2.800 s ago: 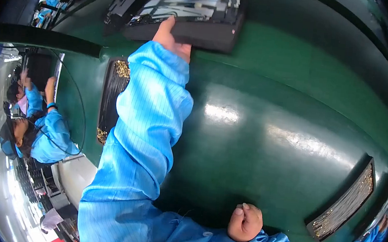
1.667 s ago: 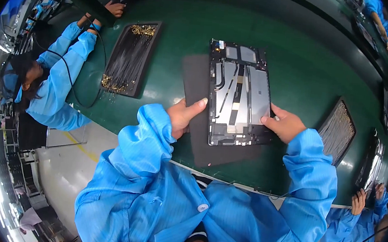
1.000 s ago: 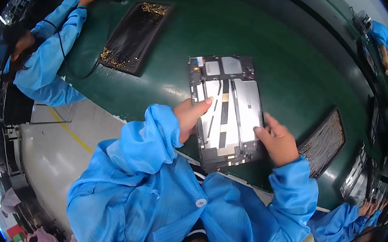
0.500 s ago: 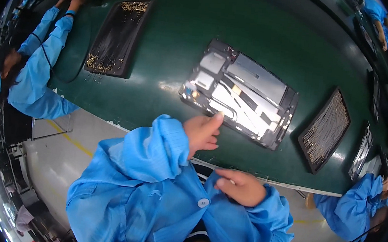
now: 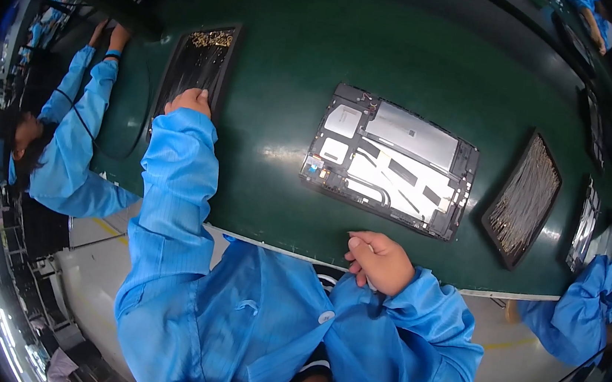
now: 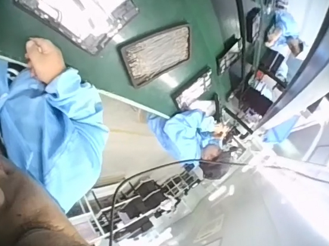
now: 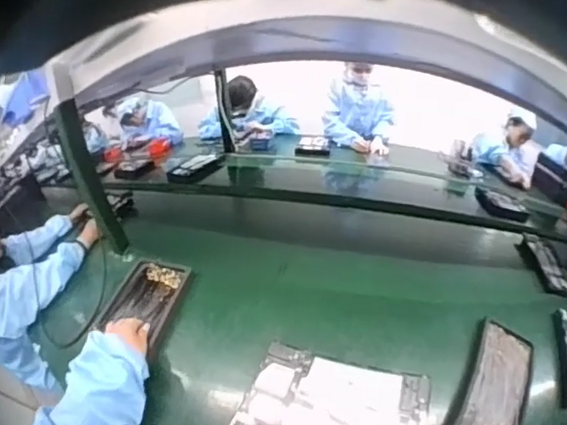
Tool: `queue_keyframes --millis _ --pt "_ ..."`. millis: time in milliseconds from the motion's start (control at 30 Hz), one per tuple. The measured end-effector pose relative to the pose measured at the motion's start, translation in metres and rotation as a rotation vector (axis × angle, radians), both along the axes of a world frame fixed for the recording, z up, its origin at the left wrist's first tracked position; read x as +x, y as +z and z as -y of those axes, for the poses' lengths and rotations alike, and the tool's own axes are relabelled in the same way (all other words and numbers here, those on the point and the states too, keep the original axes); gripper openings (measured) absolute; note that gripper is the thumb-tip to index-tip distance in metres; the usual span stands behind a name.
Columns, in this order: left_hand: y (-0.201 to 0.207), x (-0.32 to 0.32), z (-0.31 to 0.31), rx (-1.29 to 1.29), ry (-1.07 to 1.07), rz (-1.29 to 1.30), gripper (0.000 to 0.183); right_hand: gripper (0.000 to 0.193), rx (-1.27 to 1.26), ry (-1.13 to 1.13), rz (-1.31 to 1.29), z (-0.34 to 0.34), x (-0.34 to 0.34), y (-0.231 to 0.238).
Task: The person assembles internal components of tablet screen assemblies by hand, attaching screen panels, battery packs, ribbon cables, and adhesive tape to tablet chassis. The person also cleans the components with a cleaning cloth and applies adhesive tape with a precision applicator.
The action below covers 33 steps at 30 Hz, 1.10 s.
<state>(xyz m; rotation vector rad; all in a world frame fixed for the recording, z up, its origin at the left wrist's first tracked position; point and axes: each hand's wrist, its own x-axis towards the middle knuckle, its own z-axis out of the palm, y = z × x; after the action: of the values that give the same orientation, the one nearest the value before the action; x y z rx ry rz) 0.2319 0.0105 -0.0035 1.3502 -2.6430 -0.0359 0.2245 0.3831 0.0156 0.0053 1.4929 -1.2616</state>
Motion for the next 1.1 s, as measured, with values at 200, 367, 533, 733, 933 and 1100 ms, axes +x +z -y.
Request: queue_keyframes --millis 200,367,533,733,933,1100 --pt "0.004 -0.007 0.005 0.104 0.201 -0.033 0.028 0.041 0.0 -0.019 0.027 0.003 -0.007 0.0" --pt "0.003 0.01 0.012 0.068 0.129 -0.11 0.028 0.04 -0.043 0.031 0.033 0.009 -0.011 0.001" --pt "0.025 0.007 -0.001 0.176 0.217 -0.058 0.034 0.037 -0.052 -0.075 0.044 0.006 -0.004 -0.003" --pt "0.048 0.02 -0.014 0.237 0.148 -0.324 0.03 0.035 -0.069 -0.078 -0.01 0.006 0.002 -0.004" --pt "0.066 0.028 -0.049 0.159 -0.211 -0.585 0.023 0.032 -0.019 -0.024 -0.103 0.019 -0.007 -0.004" --pt "0.069 0.055 -0.107 -0.004 -0.887 -0.579 0.01 0.036 -0.206 -0.302 -0.422 0.039 -0.015 0.036"
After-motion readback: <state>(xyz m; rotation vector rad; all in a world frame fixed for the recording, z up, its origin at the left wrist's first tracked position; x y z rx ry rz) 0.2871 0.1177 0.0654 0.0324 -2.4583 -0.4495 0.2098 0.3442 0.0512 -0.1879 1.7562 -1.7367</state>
